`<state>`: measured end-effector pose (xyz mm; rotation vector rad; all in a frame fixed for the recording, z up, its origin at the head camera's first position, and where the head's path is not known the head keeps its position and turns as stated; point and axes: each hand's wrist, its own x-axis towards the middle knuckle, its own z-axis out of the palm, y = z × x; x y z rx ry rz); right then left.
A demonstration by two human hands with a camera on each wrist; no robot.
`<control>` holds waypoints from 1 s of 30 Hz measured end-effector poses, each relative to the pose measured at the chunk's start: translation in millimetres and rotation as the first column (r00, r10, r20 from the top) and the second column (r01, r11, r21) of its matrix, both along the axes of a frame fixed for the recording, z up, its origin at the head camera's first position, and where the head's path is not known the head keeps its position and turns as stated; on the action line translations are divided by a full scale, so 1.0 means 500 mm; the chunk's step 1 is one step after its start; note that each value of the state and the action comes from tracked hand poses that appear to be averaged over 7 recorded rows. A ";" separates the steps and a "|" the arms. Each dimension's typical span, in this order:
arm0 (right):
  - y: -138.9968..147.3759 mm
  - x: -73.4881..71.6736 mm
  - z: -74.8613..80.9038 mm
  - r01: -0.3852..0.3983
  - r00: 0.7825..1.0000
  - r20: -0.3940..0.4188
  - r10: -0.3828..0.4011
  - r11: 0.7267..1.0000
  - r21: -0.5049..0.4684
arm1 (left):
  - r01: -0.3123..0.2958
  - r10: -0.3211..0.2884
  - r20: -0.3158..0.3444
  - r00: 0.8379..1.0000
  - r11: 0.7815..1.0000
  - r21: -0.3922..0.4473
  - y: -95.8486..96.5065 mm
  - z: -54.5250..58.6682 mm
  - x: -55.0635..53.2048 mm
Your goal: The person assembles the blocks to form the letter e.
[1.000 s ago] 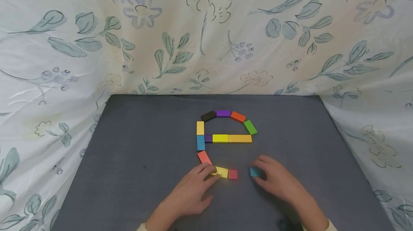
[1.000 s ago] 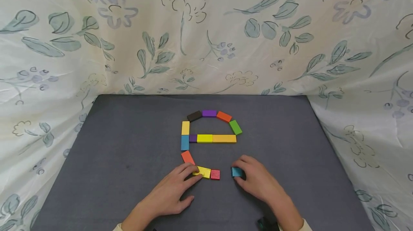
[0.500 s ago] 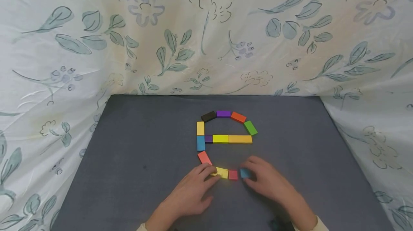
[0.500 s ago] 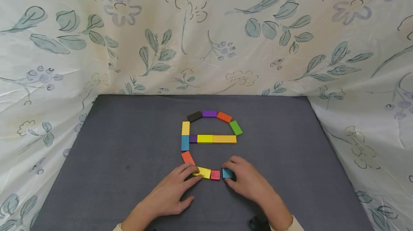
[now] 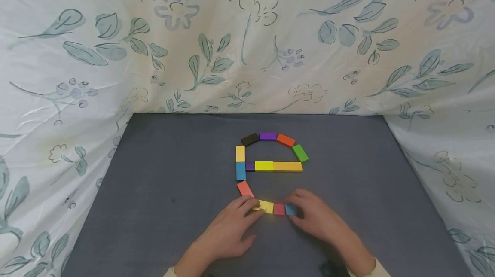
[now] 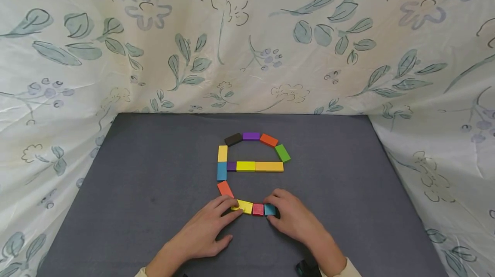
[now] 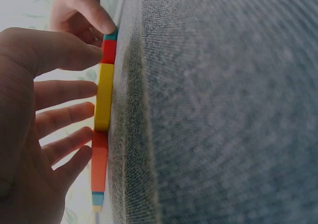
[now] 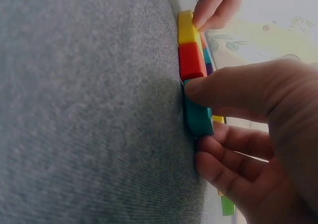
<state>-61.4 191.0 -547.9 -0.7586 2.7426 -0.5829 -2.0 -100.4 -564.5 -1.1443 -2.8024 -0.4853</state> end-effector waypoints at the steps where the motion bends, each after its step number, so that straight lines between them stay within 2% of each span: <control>1: -0.001 0.000 0.000 0.001 1.000 0.004 -0.001 1.000 0.000 | 0.000 0.000 -0.002 1.000 1.000 -0.001 0.000 0.000 0.000; 19: -0.002 -0.001 0.004 -0.015 1.000 0.005 0.015 1.000 -0.002 | 0.004 -0.004 0.015 1.000 1.000 -0.022 0.003 0.002 -0.006; 25: 0.006 -0.004 -0.010 -0.049 0.997 -0.058 0.046 0.997 -0.061 | 0.001 -0.001 0.004 1.000 1.000 -0.010 0.004 0.002 -0.011; 30: 0.022 -0.008 -0.017 -0.021 0.992 -0.128 0.003 0.990 -0.136 | -0.008 0.008 0.011 1.000 1.000 0.011 0.007 0.002 -0.016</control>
